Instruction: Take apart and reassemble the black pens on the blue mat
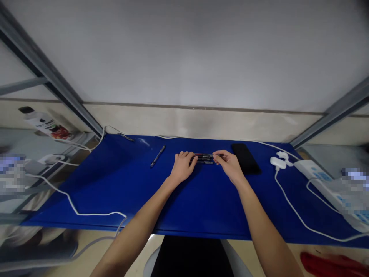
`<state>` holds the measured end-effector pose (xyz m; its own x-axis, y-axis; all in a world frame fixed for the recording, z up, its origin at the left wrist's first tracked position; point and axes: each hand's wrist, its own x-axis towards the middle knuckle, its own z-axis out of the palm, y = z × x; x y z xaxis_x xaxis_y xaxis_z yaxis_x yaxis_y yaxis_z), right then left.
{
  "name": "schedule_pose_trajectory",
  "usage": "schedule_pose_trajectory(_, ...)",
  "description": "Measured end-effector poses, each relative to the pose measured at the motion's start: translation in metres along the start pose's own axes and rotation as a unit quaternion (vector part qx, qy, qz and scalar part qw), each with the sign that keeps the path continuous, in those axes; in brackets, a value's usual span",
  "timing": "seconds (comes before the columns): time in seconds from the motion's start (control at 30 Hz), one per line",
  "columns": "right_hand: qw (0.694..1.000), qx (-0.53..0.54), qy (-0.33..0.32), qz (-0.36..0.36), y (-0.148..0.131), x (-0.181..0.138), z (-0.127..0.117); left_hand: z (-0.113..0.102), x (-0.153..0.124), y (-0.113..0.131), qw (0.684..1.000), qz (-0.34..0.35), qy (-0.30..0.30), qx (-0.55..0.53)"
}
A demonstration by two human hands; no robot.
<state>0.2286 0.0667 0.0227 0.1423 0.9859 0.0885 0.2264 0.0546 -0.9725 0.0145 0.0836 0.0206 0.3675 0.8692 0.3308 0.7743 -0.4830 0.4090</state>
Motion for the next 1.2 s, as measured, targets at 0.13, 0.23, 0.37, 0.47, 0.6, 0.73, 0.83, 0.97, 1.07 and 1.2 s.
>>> schedule_pose_trajectory(0.13,0.997,0.003,-0.078,-0.009,-0.001,-0.006,0.014,0.000,-0.003,0.005,0.999,0.041,-0.019,-0.019)
schedule_pose_trajectory(0.23,0.994,-0.020,-0.107,-0.032,-0.003,-0.011,0.022,-0.002,-0.005,0.008,0.997,0.065,-0.030,-0.031)
schedule_pose_trajectory(0.37,0.990,-0.115,-0.077,-0.028,-0.009,-0.014,0.023,-0.003,-0.005,0.008,0.995,0.079,-0.048,-0.037)
schedule_pose_trajectory(0.47,0.989,-0.120,-0.077,-0.035,-0.011,-0.015,0.023,-0.003,-0.003,0.007,0.997,0.065,-0.040,-0.027)
schedule_pose_trajectory(0.6,0.991,-0.079,-0.085,-0.068,-0.011,-0.015,0.022,-0.002,-0.003,0.005,0.998,0.045,-0.026,-0.035)
schedule_pose_trajectory(0.73,0.984,-0.149,-0.055,-0.077,-0.012,-0.015,0.020,-0.003,-0.003,0.006,0.996,0.075,-0.015,-0.048)
schedule_pose_trajectory(0.83,0.988,-0.112,-0.077,-0.074,-0.014,-0.016,0.021,-0.004,-0.004,0.007,0.997,0.064,-0.011,-0.031)
schedule_pose_trajectory(0.97,0.986,-0.130,-0.069,-0.082,-0.015,-0.018,0.022,-0.005,-0.004,0.007,0.997,0.060,-0.021,-0.041)
schedule_pose_trajectory(1.07,0.987,-0.114,-0.086,-0.069,-0.015,-0.018,0.023,-0.005,-0.003,0.007,0.995,0.070,-0.026,-0.060)
schedule_pose_trajectory(1.2,0.987,-0.102,-0.101,-0.078,-0.015,-0.018,0.022,-0.004,-0.002,0.004,0.996,0.060,-0.034,-0.055)
